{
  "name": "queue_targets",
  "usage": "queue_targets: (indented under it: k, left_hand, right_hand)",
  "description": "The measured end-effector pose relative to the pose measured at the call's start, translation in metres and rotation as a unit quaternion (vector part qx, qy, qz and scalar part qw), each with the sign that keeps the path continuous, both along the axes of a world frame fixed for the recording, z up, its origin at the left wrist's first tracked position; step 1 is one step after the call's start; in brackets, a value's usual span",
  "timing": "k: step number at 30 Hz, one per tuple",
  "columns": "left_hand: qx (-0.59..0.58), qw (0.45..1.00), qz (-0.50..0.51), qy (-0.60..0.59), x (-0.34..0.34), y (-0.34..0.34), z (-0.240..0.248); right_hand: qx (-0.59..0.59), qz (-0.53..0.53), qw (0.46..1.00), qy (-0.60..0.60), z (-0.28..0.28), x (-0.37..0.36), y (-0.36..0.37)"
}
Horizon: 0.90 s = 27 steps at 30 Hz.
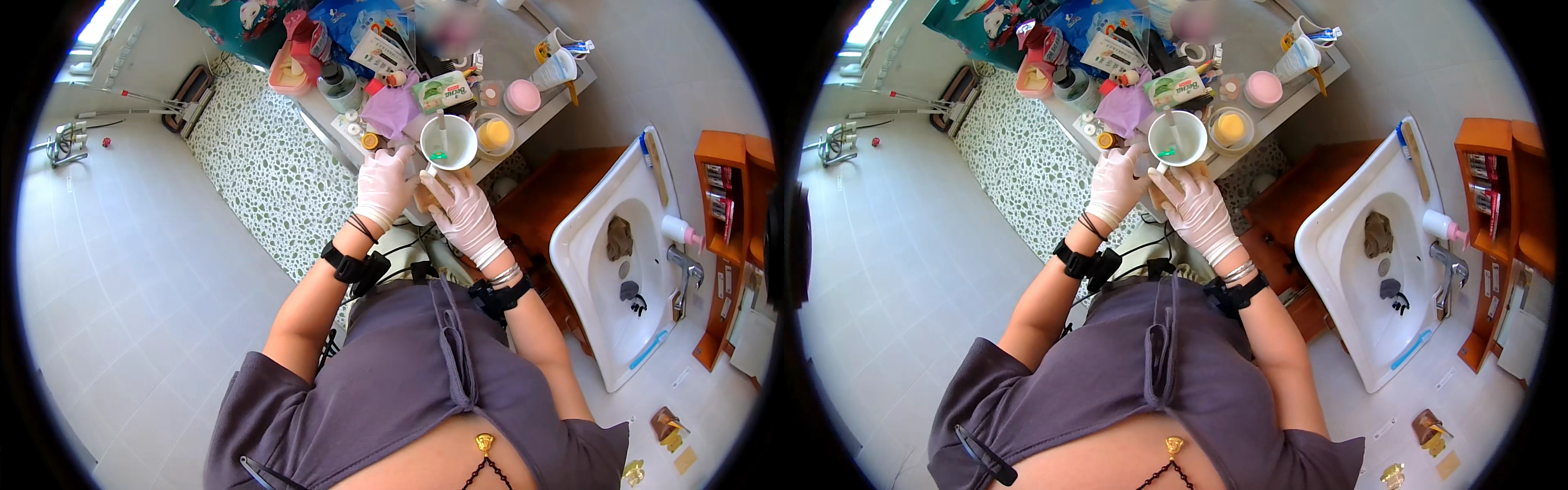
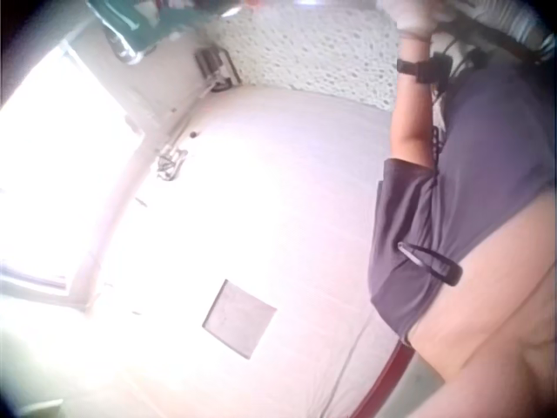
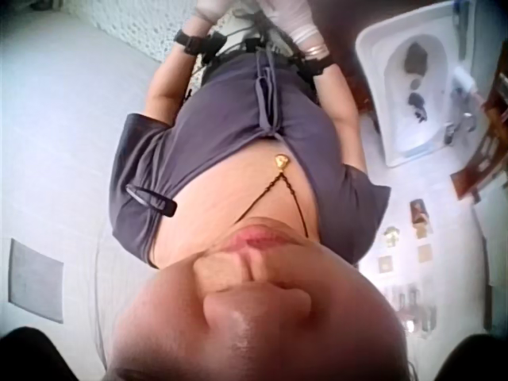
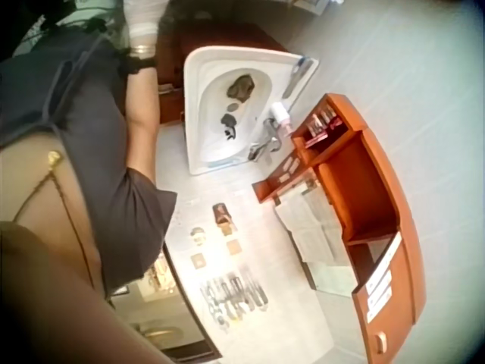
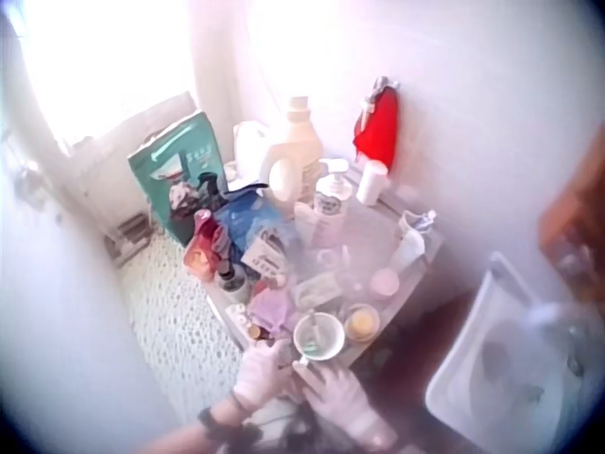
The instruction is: The person organizes various toiletries in a bathroom, first removing a cup and toothbrushes from a wall rack, then taking boxes and bottles from a cluttered shelf and placing them into a cabinet, and finally returning jars and bottles to the wall shelves.
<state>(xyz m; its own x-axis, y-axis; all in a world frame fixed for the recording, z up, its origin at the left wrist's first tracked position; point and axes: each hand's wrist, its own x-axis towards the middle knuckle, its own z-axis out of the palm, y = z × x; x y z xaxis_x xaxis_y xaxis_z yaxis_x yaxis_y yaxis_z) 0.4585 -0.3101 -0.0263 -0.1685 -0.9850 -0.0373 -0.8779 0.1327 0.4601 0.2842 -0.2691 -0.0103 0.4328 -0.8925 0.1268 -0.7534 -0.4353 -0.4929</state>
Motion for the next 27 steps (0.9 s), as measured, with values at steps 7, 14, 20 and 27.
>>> queue_targets:
  k: [7, 14, 20, 27]
  left_hand:
    - [-0.001, 0.996, 0.028, 0.086, 0.022, 0.017, 0.025]
    - [0.063, 0.896, 0.166, 0.407, 0.059, 0.031, 0.067]
    - [0.182, 0.807, 0.038, 0.561, 0.048, 0.022, 0.087]
    - [0.221, 0.778, 0.081, 0.583, 0.009, 0.023, 0.075]
  right_hand:
    - [-0.005, 0.007, 1.0, -0.019, -0.008, -0.001, 0.002]
    - [0.015, -0.015, 0.996, -0.082, 0.01, -0.014, 0.011]
    - [0.36, -0.091, 0.731, -0.572, 0.058, -0.012, -0.005]
    - [0.111, -0.233, 0.809, -0.528, 0.072, -0.021, -0.023]
